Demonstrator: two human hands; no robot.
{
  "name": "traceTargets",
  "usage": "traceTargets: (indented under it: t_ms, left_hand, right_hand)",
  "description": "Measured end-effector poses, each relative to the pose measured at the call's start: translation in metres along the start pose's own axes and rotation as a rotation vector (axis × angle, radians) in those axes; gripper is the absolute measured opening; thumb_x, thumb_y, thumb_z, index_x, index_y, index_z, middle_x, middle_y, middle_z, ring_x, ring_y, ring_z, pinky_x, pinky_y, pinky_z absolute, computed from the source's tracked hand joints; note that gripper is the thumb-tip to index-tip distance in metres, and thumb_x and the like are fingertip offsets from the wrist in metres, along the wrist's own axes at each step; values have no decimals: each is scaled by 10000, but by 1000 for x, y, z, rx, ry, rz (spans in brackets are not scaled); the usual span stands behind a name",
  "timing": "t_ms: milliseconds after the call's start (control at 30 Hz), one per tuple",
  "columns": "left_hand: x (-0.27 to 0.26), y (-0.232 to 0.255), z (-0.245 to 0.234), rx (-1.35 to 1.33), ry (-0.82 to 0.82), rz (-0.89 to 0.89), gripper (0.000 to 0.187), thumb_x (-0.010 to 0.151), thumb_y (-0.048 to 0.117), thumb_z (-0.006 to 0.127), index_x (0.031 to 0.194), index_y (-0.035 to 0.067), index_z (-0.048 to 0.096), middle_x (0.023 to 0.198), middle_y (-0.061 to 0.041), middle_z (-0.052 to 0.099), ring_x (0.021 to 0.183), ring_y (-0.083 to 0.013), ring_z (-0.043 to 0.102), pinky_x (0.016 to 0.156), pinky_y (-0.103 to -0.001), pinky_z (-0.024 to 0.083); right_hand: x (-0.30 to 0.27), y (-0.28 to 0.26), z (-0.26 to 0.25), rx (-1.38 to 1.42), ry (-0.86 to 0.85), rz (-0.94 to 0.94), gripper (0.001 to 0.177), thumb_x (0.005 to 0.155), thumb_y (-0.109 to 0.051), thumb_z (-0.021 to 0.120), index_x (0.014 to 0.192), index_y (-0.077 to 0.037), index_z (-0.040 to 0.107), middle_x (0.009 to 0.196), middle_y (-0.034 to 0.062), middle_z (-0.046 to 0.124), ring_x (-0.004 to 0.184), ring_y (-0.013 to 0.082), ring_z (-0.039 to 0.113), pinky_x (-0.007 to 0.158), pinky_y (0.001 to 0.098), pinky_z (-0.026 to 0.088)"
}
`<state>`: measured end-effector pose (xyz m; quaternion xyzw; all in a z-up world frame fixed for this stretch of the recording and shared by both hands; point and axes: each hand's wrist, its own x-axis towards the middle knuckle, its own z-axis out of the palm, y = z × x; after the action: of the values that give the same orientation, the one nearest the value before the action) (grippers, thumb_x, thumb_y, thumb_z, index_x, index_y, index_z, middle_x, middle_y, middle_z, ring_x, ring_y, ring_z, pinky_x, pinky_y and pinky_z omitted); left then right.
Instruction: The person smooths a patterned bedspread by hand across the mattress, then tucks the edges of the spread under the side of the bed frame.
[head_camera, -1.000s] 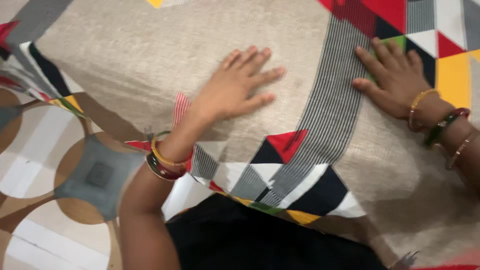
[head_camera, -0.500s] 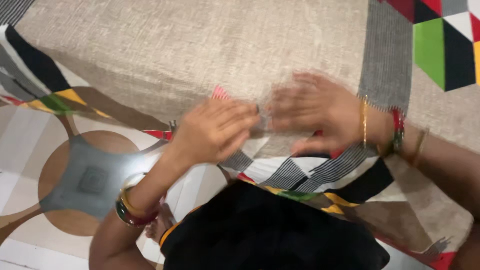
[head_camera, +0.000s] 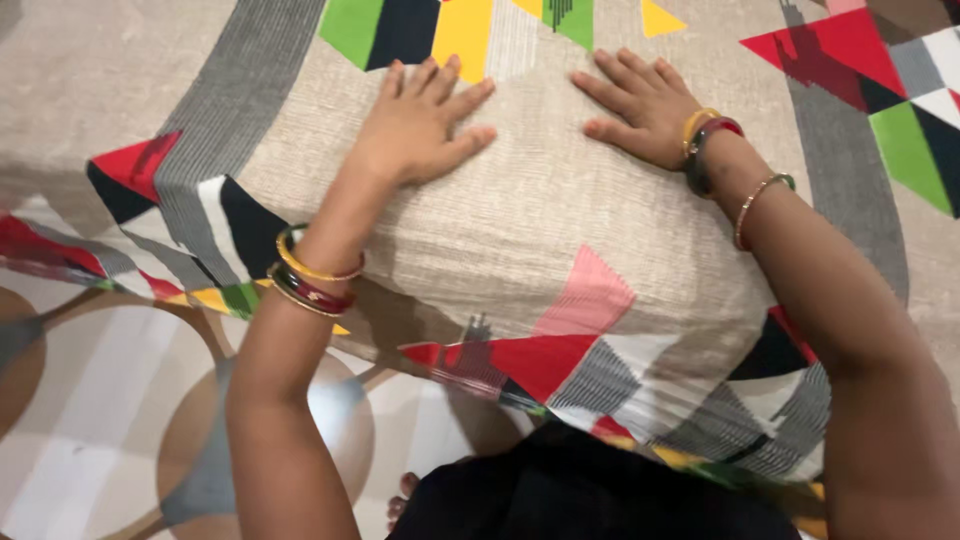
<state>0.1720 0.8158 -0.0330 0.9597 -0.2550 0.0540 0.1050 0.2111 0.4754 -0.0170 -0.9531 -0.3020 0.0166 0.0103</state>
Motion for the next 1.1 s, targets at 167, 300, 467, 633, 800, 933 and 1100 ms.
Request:
traceTargets:
  t_ms: [167,300,467,633,800,933,1100]
  left_hand:
    - [-14,7,1,-50,54,66,685,998,665,366,1580,306,385,1634,-222,285,1496,-473,224,1210,-597,111]
    - [-19,10,0,-86,93,76,661,1016,653,382,1576,302,411,1633,-235,304,1503,-491,218,1223,-597,113]
    - [-19,11,-1,-112,96,60,651,993,658,399,1557,334,425,1631,-217,309,1507,-481,213,1221,-604,93]
    - [-24,14,-10,-130,72,89,639,969,674,404,1533,375,431,1631,-196,291,1493,-495,197,1215,-594,92]
    - [-43,18,-11,-135,77,132,612,984,661,407,1532,394,455,1653,-188,298,1494,-522,215,1236,-570,138]
    - [-44,22,-24,-157,111,148,601,960,640,476,1496,369,499,1601,-203,338,1460,-526,240,1198,-583,156]
    - [-42,27,-45,-238,68,100,602,879,611,578,1386,290,609,1543,-175,421,1419,-482,311,1148,-596,207]
  right_hand:
    - [-16,-8,2,21,28,29,703,1004,-651,310,1625,-324,286,1720,94,192,1577,308,140,1243,575,87]
    - [-16,-12,0,2,20,43,705,1008,-640,337,1623,-295,311,1710,112,214,1573,324,155,1231,583,100]
    - [-20,-12,-2,45,40,88,722,999,-672,329,1613,-290,322,1708,110,220,1583,309,153,1252,564,113]
    - [-27,-24,6,-55,21,72,718,1001,-645,265,1622,-288,296,1704,113,176,1551,366,138,1210,598,96]
    - [-54,-57,1,-48,51,-157,712,990,-633,318,1610,-284,317,1718,97,172,1555,418,128,1212,630,99]
    - [-67,-94,-20,-43,-18,-331,695,975,-591,414,1606,-306,349,1735,83,184,1588,405,119,1228,662,70]
    - [-80,-110,-37,72,-18,-784,778,924,-744,504,1573,-328,399,1702,100,243,1582,373,152,1261,603,80]
